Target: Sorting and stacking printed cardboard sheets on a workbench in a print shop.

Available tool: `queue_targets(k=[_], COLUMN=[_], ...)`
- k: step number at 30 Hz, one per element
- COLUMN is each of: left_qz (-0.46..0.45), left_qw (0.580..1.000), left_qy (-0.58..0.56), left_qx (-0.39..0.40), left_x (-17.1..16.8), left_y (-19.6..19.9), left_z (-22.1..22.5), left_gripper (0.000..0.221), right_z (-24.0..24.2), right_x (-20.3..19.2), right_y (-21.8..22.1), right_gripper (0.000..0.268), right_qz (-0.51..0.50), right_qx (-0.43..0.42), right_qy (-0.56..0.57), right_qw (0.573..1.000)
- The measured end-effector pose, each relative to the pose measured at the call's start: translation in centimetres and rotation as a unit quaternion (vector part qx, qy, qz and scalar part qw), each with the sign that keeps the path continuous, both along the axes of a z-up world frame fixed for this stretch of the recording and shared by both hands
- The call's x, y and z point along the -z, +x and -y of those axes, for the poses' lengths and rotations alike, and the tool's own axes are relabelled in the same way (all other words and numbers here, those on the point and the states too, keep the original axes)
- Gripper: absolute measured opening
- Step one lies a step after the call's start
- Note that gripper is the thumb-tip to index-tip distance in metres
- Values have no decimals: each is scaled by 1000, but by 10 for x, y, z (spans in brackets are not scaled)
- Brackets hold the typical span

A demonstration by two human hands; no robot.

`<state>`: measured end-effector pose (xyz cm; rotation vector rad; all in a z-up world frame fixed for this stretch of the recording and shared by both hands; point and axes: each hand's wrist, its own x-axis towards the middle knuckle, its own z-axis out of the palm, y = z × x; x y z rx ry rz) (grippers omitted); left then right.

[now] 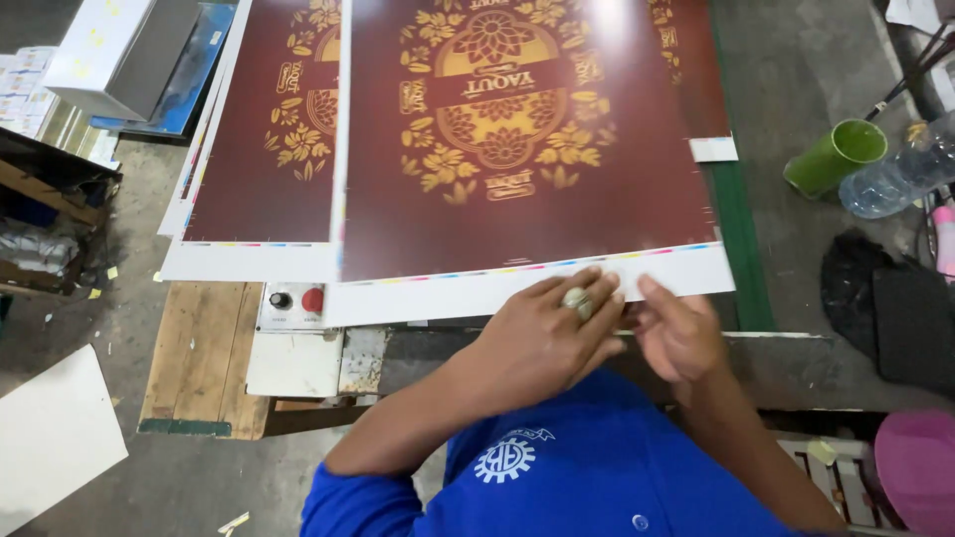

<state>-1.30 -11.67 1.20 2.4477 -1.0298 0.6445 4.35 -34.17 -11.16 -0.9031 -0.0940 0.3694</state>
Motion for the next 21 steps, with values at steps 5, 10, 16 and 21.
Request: queue_targets(k=[5,10,16,21], left_qz=[10,36,74,50], left_qw=[1000,984,940,937], left_qy=[-19,-16,148,101], left_qx=[-10,-175,-299,-330], left_x=[-26,-11,16,30], left_y=[-21,-12,5,6], left_z=[-48,-96,-125,-142], left_gripper=[40,34,67,24], right_z=[54,123,194,225], right_x=[33,101,170,213], right_y=[5,0,-13,-30], right_gripper=[29,33,31,7], right_qz=[-4,-20,-50,-46], right_qx=[139,230,254,233], right_qy=[-52,-147,-112,-121], right_qw=[989,962,959,964])
